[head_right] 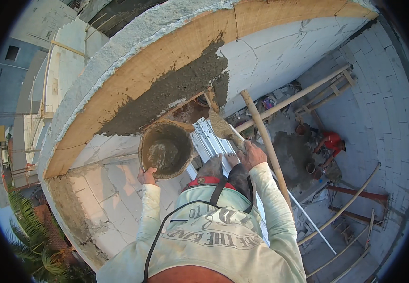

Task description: The person applies cement plaster to a wall gap using a trowel while holding a bucket of wet cement.

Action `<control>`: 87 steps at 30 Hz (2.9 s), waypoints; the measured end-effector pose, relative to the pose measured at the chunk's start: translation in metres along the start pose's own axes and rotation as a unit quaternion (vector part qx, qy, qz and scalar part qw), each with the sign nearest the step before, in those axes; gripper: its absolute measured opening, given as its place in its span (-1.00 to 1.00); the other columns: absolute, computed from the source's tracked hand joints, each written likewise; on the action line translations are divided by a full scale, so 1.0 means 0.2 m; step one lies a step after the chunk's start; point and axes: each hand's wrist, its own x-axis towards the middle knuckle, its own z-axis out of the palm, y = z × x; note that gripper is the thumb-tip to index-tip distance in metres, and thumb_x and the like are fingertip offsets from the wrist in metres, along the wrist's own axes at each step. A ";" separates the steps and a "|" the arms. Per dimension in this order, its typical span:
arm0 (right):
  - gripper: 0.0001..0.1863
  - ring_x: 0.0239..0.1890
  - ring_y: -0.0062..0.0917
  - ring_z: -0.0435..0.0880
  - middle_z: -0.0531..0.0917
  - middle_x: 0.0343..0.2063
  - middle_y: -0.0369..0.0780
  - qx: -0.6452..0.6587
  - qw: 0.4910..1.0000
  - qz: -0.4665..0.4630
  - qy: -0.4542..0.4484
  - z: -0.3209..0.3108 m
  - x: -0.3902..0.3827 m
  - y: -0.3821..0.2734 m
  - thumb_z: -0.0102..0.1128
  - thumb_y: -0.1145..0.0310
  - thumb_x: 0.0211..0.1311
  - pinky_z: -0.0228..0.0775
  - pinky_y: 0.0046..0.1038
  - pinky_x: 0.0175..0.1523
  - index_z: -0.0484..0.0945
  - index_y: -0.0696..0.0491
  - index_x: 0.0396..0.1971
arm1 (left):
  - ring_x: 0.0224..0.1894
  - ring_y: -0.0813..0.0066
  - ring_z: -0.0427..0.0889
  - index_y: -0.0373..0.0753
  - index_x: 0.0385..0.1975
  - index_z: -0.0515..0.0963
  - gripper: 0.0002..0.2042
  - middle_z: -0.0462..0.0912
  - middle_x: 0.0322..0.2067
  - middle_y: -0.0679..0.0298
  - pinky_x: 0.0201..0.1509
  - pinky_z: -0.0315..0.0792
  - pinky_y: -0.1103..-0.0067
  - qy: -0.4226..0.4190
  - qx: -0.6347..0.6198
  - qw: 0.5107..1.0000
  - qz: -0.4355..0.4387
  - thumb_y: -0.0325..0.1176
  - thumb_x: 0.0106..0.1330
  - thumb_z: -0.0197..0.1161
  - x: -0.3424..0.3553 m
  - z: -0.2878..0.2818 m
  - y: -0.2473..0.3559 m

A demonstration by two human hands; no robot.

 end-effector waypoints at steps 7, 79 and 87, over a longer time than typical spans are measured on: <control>-0.51 -0.28 -0.15 0.66 0.57 -0.29 -0.10 -0.136 0.973 -0.173 -0.062 -0.14 0.09 -0.29 0.28 0.23 0.06 0.51 -0.16 -0.21 0.43 0.08 0.00 | -0.27 0.37 0.60 -0.34 -0.11 0.58 -0.55 0.69 -0.30 0.20 -0.08 0.45 0.53 -0.102 -0.004 0.988 0.113 -0.53 -0.14 0.21 -0.18 0.13 0.20; -0.49 -0.25 -0.09 0.70 0.68 -0.37 0.04 -0.149 0.960 -0.186 -0.149 -0.81 0.64 -0.55 0.22 0.27 0.01 0.47 -0.24 -0.11 0.54 0.17 0.00 | -0.23 0.28 0.60 -0.36 -0.10 0.58 -0.46 0.65 -0.23 0.21 -0.11 0.52 0.47 0.345 -0.223 0.889 -0.200 -0.64 -0.25 0.09 -0.84 -0.67 -0.78; -0.53 -0.16 -0.03 0.65 0.67 -0.28 0.06 -0.203 0.960 0.008 -0.194 -0.14 0.12 0.45 0.28 0.12 -0.01 0.44 -0.14 -0.05 0.60 0.10 -0.11 | -0.21 0.32 0.59 -0.32 -0.06 0.58 -0.47 0.64 -0.18 0.25 -0.07 0.50 0.51 0.261 -0.208 0.917 -0.218 -0.64 -0.20 0.15 -0.45 -0.59 -0.68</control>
